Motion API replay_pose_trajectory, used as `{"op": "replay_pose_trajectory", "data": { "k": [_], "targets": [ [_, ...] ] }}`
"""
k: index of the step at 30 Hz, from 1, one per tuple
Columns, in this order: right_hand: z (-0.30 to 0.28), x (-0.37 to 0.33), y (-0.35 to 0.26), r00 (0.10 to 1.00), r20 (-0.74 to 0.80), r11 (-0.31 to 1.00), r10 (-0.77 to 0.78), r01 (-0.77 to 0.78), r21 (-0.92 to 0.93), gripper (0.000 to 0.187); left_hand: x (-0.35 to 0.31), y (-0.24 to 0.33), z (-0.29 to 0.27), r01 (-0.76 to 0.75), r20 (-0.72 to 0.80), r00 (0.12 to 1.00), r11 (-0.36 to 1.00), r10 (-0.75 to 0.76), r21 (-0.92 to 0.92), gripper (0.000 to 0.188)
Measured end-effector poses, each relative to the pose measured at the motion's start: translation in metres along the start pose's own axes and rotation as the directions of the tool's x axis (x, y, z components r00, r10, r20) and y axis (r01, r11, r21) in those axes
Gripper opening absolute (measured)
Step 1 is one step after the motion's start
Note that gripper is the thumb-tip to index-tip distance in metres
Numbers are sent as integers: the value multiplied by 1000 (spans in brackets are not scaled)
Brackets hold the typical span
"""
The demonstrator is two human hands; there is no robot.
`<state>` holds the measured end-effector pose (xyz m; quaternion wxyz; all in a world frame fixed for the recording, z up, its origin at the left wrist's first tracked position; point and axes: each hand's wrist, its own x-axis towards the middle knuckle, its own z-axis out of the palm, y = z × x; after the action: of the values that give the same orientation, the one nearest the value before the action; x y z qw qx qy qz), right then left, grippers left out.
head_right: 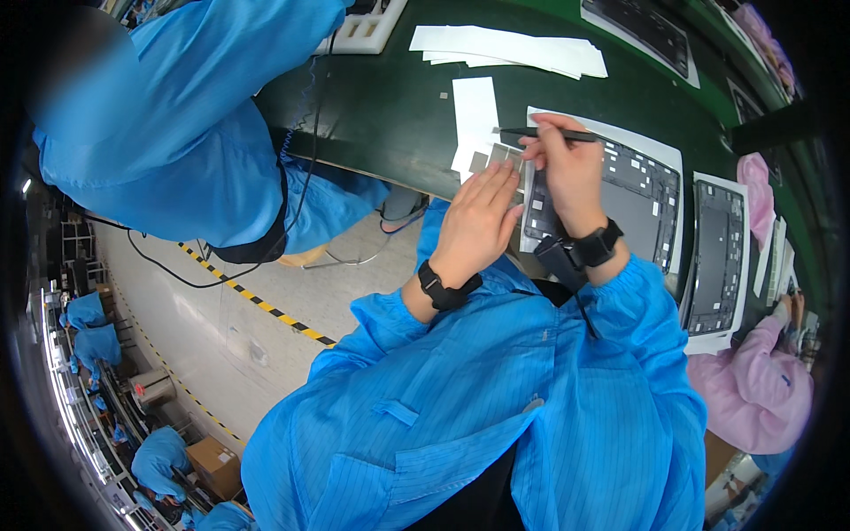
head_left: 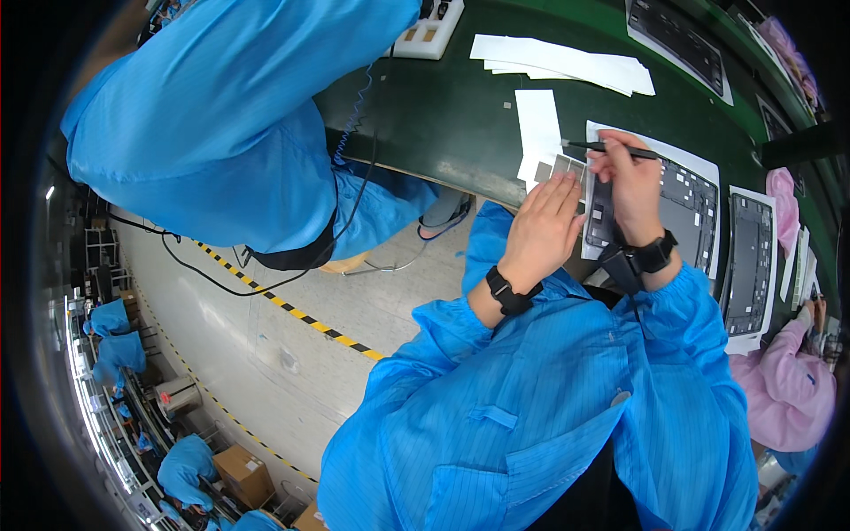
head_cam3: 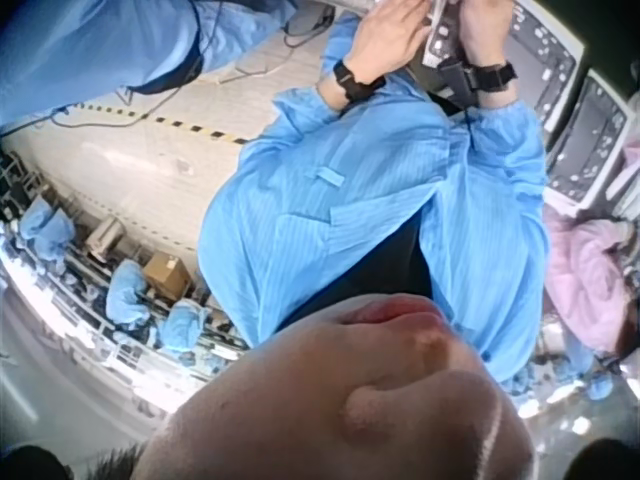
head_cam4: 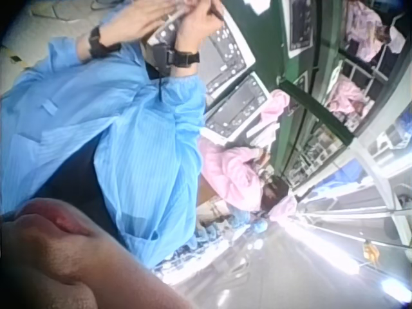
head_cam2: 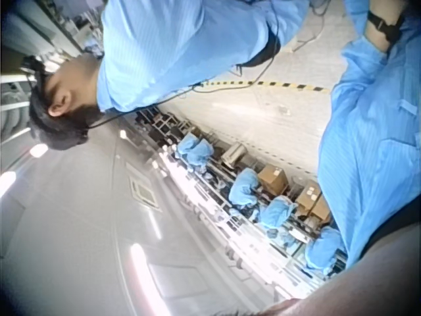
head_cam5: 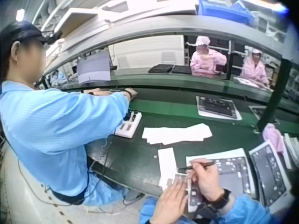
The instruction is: Marking components with a pen and assembling internal parts into a tablet or laptop chassis at a factory workstation.
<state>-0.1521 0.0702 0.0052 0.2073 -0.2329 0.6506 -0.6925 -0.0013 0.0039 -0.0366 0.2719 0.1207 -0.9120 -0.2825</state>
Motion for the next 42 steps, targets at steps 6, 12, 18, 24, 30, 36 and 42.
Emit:
{"op": "replay_pose_trajectory", "data": {
  "k": [6,12,18,24,30,36,42],
  "targets": [
    [-67,-32,-20,976,-13,974,218,-216,67,22,-1,2,-7,26,-101,994,992,-39,-124,26],
    [-78,-55,7,978,142,984,152,-136,-112,19,-6,13,0,15,-125,992,997,-24,-78,17],
    [-72,-56,10,976,155,984,154,-138,-115,16,-4,20,6,15,-114,993,999,-20,-47,14],
    [-72,-60,13,981,148,988,127,-113,-104,16,-4,25,6,-13,-108,994,1000,12,-7,13],
    [-70,-61,15,984,120,988,131,-120,-99,17,-5,25,4,-10,-87,996,1000,8,-20,13],
    [-69,-62,13,983,113,983,141,-126,-136,18,-3,26,4,-14,-83,996,1000,15,21,14],
    [-70,-63,14,982,112,980,153,-136,-147,18,-1,31,0,8,-39,999,999,-6,42,25]
  ]
}}
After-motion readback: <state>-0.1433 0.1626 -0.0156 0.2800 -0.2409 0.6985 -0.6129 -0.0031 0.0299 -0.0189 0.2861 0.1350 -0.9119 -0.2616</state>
